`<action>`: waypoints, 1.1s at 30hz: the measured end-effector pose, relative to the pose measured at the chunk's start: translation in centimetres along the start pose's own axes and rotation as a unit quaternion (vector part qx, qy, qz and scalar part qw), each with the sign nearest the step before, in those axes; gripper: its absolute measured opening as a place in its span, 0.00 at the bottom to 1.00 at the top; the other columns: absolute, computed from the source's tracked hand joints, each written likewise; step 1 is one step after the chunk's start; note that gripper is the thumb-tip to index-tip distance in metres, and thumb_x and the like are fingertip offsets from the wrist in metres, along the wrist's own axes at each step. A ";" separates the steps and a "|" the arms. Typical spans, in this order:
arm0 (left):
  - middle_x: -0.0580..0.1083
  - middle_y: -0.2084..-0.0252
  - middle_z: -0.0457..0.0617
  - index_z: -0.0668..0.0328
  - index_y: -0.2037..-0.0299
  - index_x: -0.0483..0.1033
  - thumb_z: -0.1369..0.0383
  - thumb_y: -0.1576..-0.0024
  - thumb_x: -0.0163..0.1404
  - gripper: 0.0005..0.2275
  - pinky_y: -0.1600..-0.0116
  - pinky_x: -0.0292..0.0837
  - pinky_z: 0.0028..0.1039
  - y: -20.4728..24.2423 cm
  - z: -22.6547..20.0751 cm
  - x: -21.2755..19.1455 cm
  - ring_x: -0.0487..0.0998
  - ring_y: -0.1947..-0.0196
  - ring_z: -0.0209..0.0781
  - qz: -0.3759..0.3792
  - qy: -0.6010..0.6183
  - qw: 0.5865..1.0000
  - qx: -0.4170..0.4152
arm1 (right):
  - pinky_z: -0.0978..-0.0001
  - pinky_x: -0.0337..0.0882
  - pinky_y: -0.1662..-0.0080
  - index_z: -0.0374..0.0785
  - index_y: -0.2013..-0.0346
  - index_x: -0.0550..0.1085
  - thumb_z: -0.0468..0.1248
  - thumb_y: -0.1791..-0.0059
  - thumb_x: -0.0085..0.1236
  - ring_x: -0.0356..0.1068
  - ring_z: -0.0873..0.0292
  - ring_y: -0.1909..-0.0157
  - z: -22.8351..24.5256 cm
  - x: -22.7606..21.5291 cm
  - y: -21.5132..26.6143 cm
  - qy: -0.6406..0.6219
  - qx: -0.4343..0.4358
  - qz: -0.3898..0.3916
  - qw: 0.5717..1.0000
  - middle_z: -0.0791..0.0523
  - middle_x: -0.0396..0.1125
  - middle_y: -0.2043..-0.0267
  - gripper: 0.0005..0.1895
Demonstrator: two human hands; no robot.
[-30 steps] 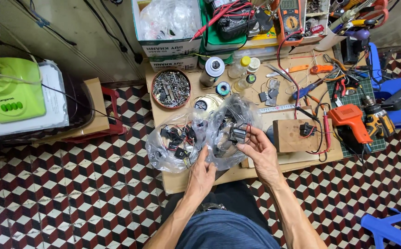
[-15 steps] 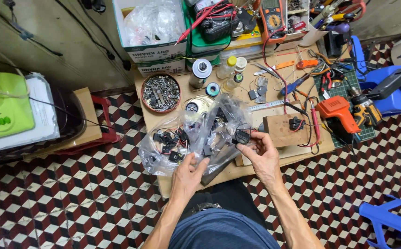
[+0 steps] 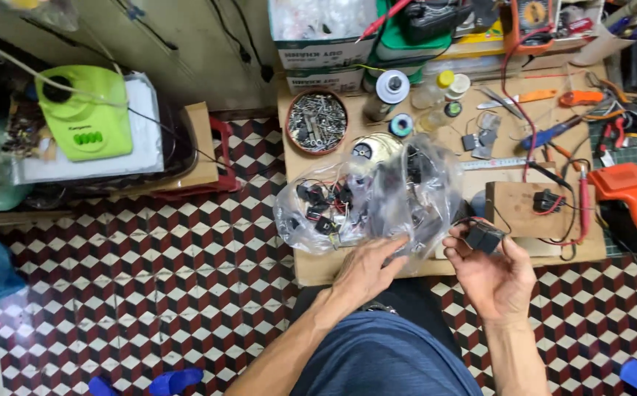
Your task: Sort and inspect various small electronic components, wires, and switches from plastic bags on a workshop table.
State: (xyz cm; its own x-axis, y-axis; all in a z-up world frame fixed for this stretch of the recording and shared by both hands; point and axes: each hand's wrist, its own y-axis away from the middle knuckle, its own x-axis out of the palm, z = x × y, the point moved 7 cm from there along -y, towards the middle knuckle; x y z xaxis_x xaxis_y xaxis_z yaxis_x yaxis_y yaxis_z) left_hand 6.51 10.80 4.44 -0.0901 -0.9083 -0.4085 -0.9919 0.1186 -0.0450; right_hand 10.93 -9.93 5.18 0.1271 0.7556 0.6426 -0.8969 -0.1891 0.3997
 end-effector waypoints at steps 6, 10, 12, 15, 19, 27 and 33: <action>0.81 0.56 0.56 0.61 0.56 0.82 0.66 0.38 0.51 0.09 0.51 0.76 0.35 2.3 10.9 -3.6 0.83 0.56 0.51 -0.135 0.003 0.964 -0.229 | 0.56 0.71 0.49 0.27 0.49 0.72 0.53 0.45 0.56 0.70 0.40 0.48 -3.0 2.5 -2.1 -0.106 0.101 0.009 0.989 0.37 0.69 0.48 0.28; 0.78 0.55 0.59 0.64 0.40 0.69 0.71 0.44 0.53 0.20 0.52 0.75 0.36 1.9 18.0 -5.6 0.82 0.61 0.52 -0.192 -0.024 0.930 -0.312 | 0.57 0.71 0.49 0.29 0.53 0.71 0.43 0.47 0.57 0.71 0.43 0.49 -4.8 2.9 -2.3 -0.052 0.146 0.022 0.988 0.39 0.70 0.49 0.19; 0.74 0.46 0.65 0.68 0.38 0.66 0.74 0.46 0.54 0.24 0.48 0.74 0.39 0.7 19.9 -6.4 0.82 0.59 0.55 -0.258 -0.084 0.937 -0.222 | 0.57 0.72 0.50 0.30 0.51 0.70 0.37 0.50 0.56 0.72 0.46 0.51 -5.2 4.0 -1.8 0.037 0.161 0.026 0.986 0.43 0.70 0.54 0.16; 0.75 0.48 0.65 0.66 0.42 0.71 0.73 0.47 0.58 0.22 0.48 0.74 0.42 -1.3 21.8 -6.3 0.78 0.52 0.61 -0.226 -0.146 0.941 -0.206 | 0.58 0.73 0.54 0.32 0.47 0.71 0.35 0.52 0.55 0.73 0.46 0.55 -6.0 3.0 -1.4 0.074 0.184 0.008 0.980 0.47 0.70 0.58 0.19; 0.76 0.52 0.62 0.61 0.45 0.74 0.70 0.47 0.60 0.19 0.48 0.72 0.43 -2.0 22.9 -5.9 0.78 0.52 0.61 -0.165 -0.143 0.925 -0.310 | 0.58 0.73 0.56 0.31 0.47 0.70 0.36 0.51 0.55 0.73 0.47 0.56 -6.5 1.4 -1.0 0.073 0.205 0.000 0.976 0.48 0.70 0.59 0.19; 0.77 0.54 0.60 0.63 0.54 0.74 0.71 0.49 0.61 0.14 0.52 0.74 0.42 -0.7 23.5 -6.3 0.79 0.55 0.58 -0.233 -0.133 0.929 -0.257 | 0.60 0.74 0.57 0.29 0.51 0.71 0.36 0.51 0.55 0.74 0.51 0.58 -7.2 2.4 -0.9 0.145 0.247 -0.005 0.958 0.46 0.72 0.61 0.17; 0.81 0.61 0.60 0.58 0.51 0.74 0.68 0.40 0.58 0.10 0.52 0.74 0.42 -1.0 22.8 -7.4 0.81 0.59 0.58 -0.141 -0.121 0.920 -0.346 | 0.68 0.73 0.53 0.35 0.37 0.66 0.33 0.54 0.53 0.74 0.57 0.60 -10.9 6.3 -1.9 0.360 0.290 0.111 0.880 0.49 0.76 0.55 0.29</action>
State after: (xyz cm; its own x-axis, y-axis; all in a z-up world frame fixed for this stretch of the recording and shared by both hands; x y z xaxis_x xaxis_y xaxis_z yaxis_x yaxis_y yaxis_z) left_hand 10.17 26.58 -13.23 0.1189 -0.7381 -0.6642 -0.7995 -0.4678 0.3767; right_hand 8.87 1.99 1.34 -0.5121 0.8220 0.2490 -0.4732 -0.5120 0.7169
